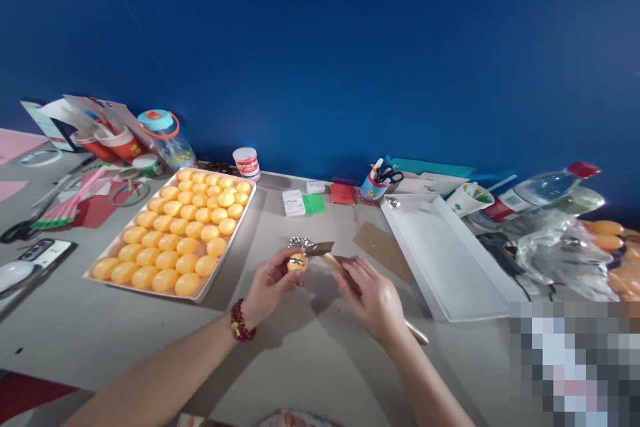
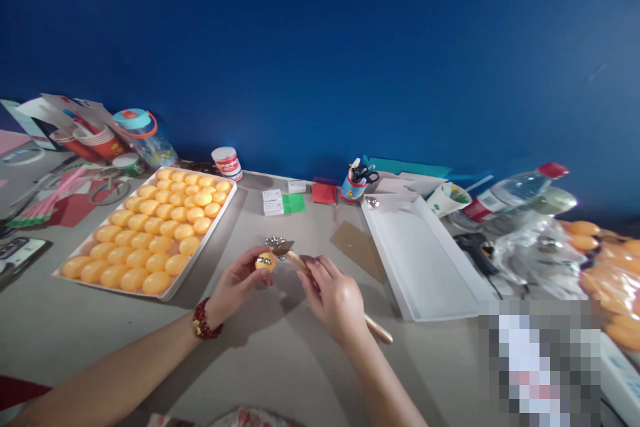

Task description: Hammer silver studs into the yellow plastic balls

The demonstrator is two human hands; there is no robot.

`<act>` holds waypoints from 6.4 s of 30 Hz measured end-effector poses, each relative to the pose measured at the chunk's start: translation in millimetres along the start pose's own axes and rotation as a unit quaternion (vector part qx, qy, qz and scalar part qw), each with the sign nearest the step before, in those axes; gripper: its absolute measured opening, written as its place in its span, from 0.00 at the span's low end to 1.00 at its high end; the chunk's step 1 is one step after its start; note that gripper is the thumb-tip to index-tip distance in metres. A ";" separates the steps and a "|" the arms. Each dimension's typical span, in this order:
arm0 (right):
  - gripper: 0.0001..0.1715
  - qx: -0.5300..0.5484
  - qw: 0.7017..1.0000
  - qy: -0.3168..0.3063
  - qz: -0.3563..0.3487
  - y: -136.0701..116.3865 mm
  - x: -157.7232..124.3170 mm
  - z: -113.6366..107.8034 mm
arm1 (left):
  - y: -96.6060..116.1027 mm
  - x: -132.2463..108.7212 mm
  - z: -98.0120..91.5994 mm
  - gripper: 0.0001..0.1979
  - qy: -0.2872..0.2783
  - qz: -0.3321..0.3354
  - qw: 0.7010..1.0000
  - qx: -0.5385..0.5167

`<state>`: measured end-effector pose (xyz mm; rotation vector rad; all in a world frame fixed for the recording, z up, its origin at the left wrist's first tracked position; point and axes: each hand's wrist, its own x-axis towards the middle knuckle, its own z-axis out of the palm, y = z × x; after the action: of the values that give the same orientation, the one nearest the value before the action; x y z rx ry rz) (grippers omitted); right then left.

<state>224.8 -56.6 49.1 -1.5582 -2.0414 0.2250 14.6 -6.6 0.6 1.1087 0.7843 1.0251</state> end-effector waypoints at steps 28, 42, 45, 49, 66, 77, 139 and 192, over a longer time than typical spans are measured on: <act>0.14 -0.064 0.995 0.051 0.054 20.5 -2.2 12.3 | 12.8 -11.3 1.0 0.19 -0.062 0.075 0.995 -0.001; 0.17 -0.120 0.987 0.048 0.099 33.7 0.7 14.8 | 5.3 -13.0 -2.0 0.19 -0.049 0.162 0.978 0.120; 0.18 -0.140 0.983 0.043 0.110 40.9 1.9 14.9 | 4.8 -14.5 -2.0 0.24 -0.039 0.138 0.982 0.126; 0.16 -0.159 0.979 0.015 0.125 49.4 2.5 16.4 | 4.7 -14.4 -1.7 0.23 -0.051 0.159 0.975 0.149; 0.14 -0.207 0.965 -0.017 0.161 62.3 3.2 17.8 | 7.5 -12.5 2.1 0.18 -0.114 0.042 0.992 -0.045; 0.14 -0.192 0.971 -0.002 0.146 69.1 2.0 19.5 | 8.3 -10.3 -2.2 0.12 -0.062 0.031 0.997 -0.045; 0.16 0.566 0.806 -0.101 0.142 -16.7 -3.9 34.2 | 20.2 -19.4 4.1 0.21 -0.057 0.266 0.887 0.373; 0.19 0.631 0.746 -0.124 0.176 -15.4 -3.7 38.6 | 12.4 -14.6 -0.1 0.24 -0.126 0.331 0.824 0.443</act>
<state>192.4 -57.3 22.7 -0.9353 -1.0970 1.6292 6.3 -18.9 12.7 2.3972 0.6673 1.0407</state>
